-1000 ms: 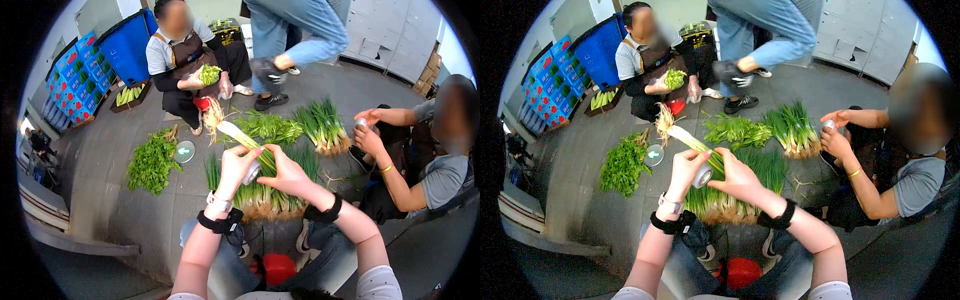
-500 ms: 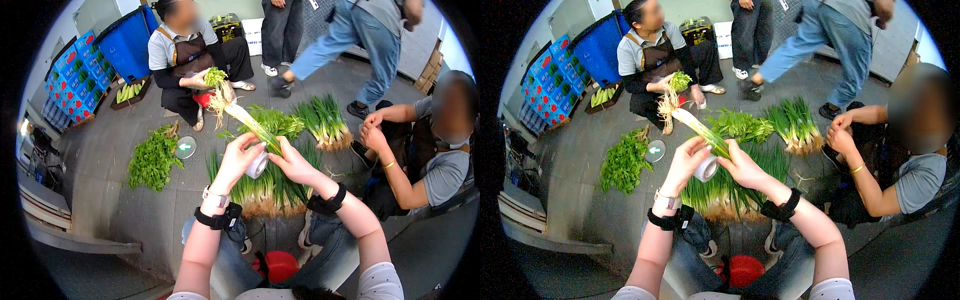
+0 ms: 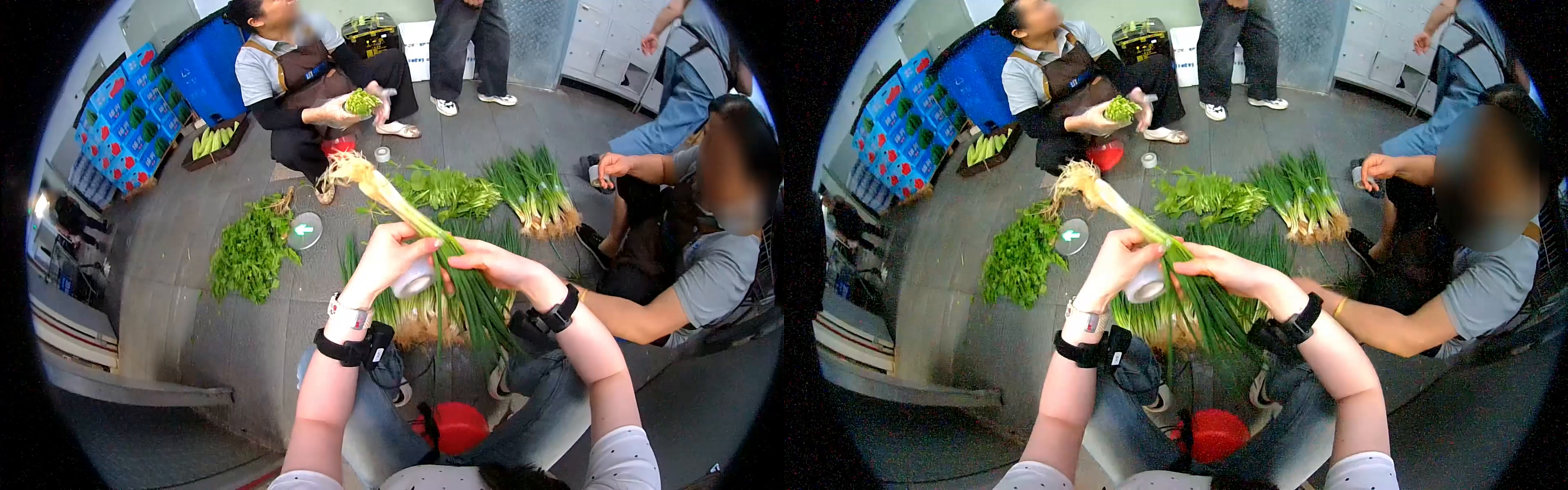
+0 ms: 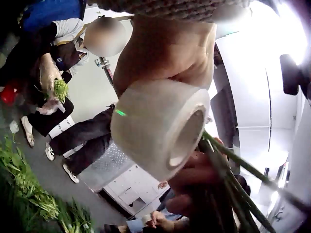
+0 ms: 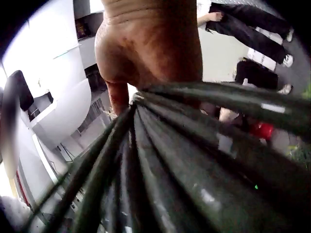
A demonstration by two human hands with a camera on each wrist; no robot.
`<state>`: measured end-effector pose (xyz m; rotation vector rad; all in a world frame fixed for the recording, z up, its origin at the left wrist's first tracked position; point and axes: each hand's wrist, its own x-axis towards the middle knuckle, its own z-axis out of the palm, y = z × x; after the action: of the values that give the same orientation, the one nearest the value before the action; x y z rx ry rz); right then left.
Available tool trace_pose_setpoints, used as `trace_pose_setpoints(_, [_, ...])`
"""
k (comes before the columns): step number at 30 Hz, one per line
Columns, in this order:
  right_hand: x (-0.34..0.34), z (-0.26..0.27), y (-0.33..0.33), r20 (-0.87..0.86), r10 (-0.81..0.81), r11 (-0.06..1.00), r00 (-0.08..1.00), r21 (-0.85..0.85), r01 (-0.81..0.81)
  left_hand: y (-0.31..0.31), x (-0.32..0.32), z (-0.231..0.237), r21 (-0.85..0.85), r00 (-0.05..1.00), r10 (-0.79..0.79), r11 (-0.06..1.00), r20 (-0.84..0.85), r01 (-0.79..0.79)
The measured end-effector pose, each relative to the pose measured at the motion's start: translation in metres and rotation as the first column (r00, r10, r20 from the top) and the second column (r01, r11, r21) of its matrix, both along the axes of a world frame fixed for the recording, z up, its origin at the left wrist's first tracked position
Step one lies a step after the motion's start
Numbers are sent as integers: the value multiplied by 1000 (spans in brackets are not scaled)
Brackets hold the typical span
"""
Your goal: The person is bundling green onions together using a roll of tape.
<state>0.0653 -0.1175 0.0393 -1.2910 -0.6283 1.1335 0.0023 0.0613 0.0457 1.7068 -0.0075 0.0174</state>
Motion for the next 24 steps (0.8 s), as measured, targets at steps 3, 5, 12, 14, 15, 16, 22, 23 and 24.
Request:
trace_pose_setpoints(3, [1,-2,13,472,-107,984,875,-76,161,1,4,-7,-1,988,152,988,11,-152])
trace_pose_setpoints(5, [7,-13,13,407,-216,976,888,58,211,5,4,-9,192,990,143,972,-8,-138])
trace_pose_setpoints(12, [3,-27,28,366,-310,950,877,74,305,-4,7,-28,523,980,185,829,75,-196])
trace_pose_setpoints(14, [4,-27,29,310,-328,942,892,33,335,-8,6,-21,616,984,140,767,111,-179])
trace_pose_setpoints(15, [2,-24,30,292,-344,936,892,24,352,-10,5,-22,637,979,140,744,150,-204])
trace_pose_setpoints(16, [-1,-20,31,273,-359,929,893,13,370,-9,4,-20,641,984,129,746,126,-180])
trace_pose_setpoints(22, [5,-22,25,227,-353,935,907,76,345,-11,1,-22,590,971,103,779,216,-214])
trace_pose_setpoints(23, [5,-19,22,238,-343,938,909,30,347,-8,2,-19,597,981,120,780,150,-187])
trace_pose_setpoints(24, [4,-15,21,248,-331,938,911,-17,346,-7,2,-15,601,987,138,783,84,-161])
